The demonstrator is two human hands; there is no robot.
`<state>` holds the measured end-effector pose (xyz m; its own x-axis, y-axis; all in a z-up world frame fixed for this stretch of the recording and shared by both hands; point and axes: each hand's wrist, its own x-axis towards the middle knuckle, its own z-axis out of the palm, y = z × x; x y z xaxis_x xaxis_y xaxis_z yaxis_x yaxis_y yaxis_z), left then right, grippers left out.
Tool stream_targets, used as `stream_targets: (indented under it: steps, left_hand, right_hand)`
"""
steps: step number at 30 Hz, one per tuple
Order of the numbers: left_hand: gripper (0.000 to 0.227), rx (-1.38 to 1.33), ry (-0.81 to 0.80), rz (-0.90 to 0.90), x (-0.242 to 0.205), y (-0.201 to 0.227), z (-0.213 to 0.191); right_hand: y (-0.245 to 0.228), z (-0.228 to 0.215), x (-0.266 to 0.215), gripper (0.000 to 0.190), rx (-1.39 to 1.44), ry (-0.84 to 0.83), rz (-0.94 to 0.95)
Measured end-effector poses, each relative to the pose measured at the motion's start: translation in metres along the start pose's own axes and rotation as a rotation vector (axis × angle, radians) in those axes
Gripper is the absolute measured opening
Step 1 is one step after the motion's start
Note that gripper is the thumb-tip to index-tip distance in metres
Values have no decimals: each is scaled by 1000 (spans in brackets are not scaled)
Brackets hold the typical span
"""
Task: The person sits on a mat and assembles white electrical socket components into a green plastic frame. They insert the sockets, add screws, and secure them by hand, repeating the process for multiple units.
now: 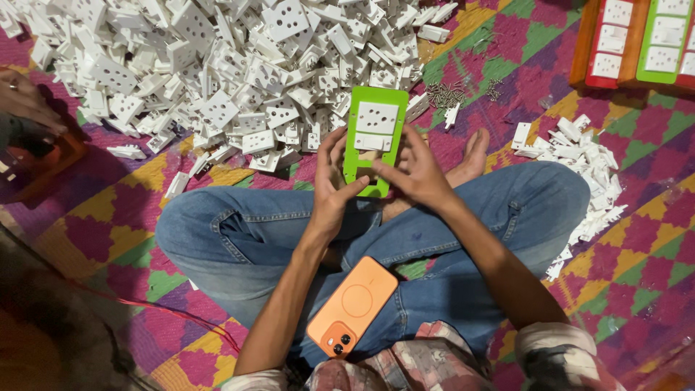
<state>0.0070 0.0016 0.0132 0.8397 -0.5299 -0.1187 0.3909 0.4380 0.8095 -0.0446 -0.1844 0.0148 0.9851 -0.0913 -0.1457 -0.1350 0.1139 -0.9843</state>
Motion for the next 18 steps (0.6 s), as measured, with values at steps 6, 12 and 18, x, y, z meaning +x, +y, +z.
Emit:
stream_targets:
  steps: [6, 12, 18]
  left_hand:
    - [88, 32, 32, 20, -2, -6, -3]
    - [72, -89, 111, 67, 1, -12, -4]
    - [54, -228, 115, -155, 0, -2, -9]
  right_hand:
    - [-5, 3, 1, 74, -156, -76, 115]
    - [-25, -19, 0, 54, -605, 19, -134]
    - [-34, -33, -1, 31, -622, 92, -274]
